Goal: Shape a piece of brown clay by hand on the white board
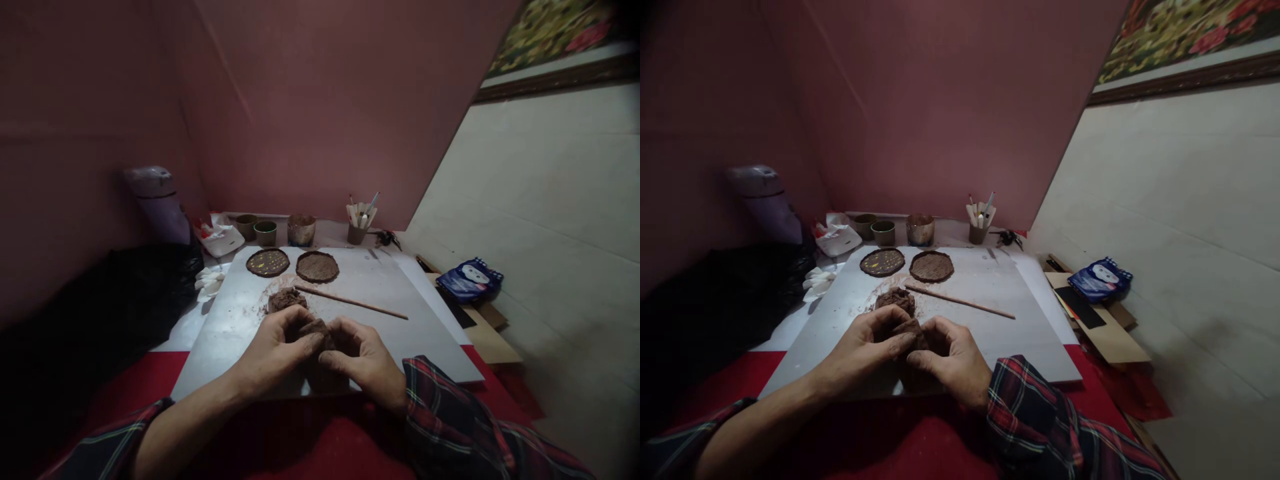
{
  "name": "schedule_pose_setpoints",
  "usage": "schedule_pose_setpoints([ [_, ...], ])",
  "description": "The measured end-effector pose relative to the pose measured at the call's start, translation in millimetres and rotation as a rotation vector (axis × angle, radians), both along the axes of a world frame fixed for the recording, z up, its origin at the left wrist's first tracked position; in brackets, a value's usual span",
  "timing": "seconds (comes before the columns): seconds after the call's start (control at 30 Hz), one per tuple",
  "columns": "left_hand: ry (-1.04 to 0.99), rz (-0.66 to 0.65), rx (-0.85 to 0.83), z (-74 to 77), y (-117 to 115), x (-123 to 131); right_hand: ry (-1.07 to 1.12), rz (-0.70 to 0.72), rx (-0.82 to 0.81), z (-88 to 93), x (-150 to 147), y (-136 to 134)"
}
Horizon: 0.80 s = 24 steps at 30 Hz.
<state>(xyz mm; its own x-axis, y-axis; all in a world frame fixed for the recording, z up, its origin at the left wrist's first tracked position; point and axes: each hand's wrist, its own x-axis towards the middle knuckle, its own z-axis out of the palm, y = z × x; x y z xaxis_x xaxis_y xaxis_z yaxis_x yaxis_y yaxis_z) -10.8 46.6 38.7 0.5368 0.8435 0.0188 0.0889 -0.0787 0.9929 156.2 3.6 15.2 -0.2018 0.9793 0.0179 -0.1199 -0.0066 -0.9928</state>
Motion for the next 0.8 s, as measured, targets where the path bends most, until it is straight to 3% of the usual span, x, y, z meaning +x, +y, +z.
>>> schedule_pose_setpoints([
  [0.2, 0.026, -0.027, -0.009, 7.3, 1.1, -2.9, 0.013, 0.005, 0.014, -4.1, 2.5, 1.5],
  [0.53, -0.011, 0.018, -0.033, -4.1, -0.6, 1.3, -0.022, 0.029, 0.038, -1.7, 2.3, 0.7],
  [0.8, 0.000, -0.011, -0.017, 7.7, 1.8, -2.3, -0.009, 0.020, 0.035, -2.1, 4.3, 2.3],
])
